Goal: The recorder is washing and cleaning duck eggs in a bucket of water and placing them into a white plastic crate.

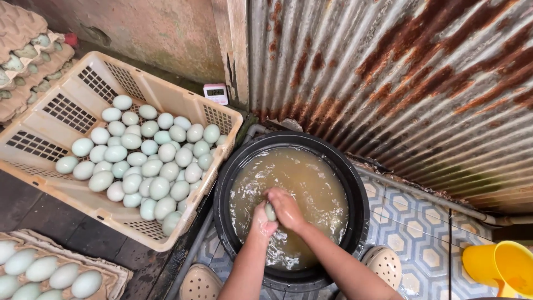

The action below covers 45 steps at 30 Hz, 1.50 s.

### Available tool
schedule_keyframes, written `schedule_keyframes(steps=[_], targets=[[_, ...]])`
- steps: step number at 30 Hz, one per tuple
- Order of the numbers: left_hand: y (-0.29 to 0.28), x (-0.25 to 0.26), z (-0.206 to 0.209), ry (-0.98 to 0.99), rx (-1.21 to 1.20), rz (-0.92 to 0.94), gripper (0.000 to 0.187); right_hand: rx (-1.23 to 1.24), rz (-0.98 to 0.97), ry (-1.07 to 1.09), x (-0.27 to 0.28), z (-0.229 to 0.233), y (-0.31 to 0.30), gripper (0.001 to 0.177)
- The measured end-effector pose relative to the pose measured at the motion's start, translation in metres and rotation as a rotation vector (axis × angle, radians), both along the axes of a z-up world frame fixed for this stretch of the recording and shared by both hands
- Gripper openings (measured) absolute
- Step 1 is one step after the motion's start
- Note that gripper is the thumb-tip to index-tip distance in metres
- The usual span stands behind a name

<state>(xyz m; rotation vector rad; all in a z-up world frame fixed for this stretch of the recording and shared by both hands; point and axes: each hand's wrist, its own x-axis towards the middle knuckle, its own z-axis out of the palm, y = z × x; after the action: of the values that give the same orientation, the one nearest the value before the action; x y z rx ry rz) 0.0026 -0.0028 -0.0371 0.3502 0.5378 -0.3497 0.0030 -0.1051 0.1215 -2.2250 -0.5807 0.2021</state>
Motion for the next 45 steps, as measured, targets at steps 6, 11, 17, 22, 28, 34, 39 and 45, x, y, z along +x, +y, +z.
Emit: schedule_keyframes(steps=[6, 11, 17, 22, 28, 34, 39, 45], targets=[[-0.002, -0.009, 0.049, 0.007, -0.135, 0.055, 0.059, -0.211, -0.047, -0.357, -0.020, 0.016, 0.017, 0.036], [-0.002, 0.010, 0.027, 0.172, 0.310, -0.050, 0.041, -0.282, -0.548, 0.095, 0.024, -0.024, -0.039, 0.029], [0.005, 0.002, 0.079, -0.023, 0.969, -0.377, 0.047, -0.682, -0.533, 0.095, 0.028, -0.062, -0.090, 0.062], [-0.017, -0.003, 0.070, -0.432, 1.552, -0.299, 0.055, -0.209, -0.219, 0.029, 0.011, 0.009, -0.058, 0.028], [-0.011, 0.006, 0.162, -0.460, 1.511, -0.510, 0.025, -0.236, -0.124, -0.040, 0.002, 0.111, -0.021, 0.021], [0.031, 0.016, 0.248, -0.640, 1.709, -0.812, 0.025, -0.120, -0.082, -0.210, 0.016, 0.137, -0.008, 0.019], [0.122, 0.055, 0.291, -0.720, 1.788, -0.744, 0.030, -0.045, -0.031, -0.257, 0.036, 0.172, 0.031, 0.019], [0.298, 0.128, 0.258, -0.505, 1.989, -0.463, 0.029, 0.122, 0.072, -0.193, 0.064, 0.199, 0.096, 0.022]])
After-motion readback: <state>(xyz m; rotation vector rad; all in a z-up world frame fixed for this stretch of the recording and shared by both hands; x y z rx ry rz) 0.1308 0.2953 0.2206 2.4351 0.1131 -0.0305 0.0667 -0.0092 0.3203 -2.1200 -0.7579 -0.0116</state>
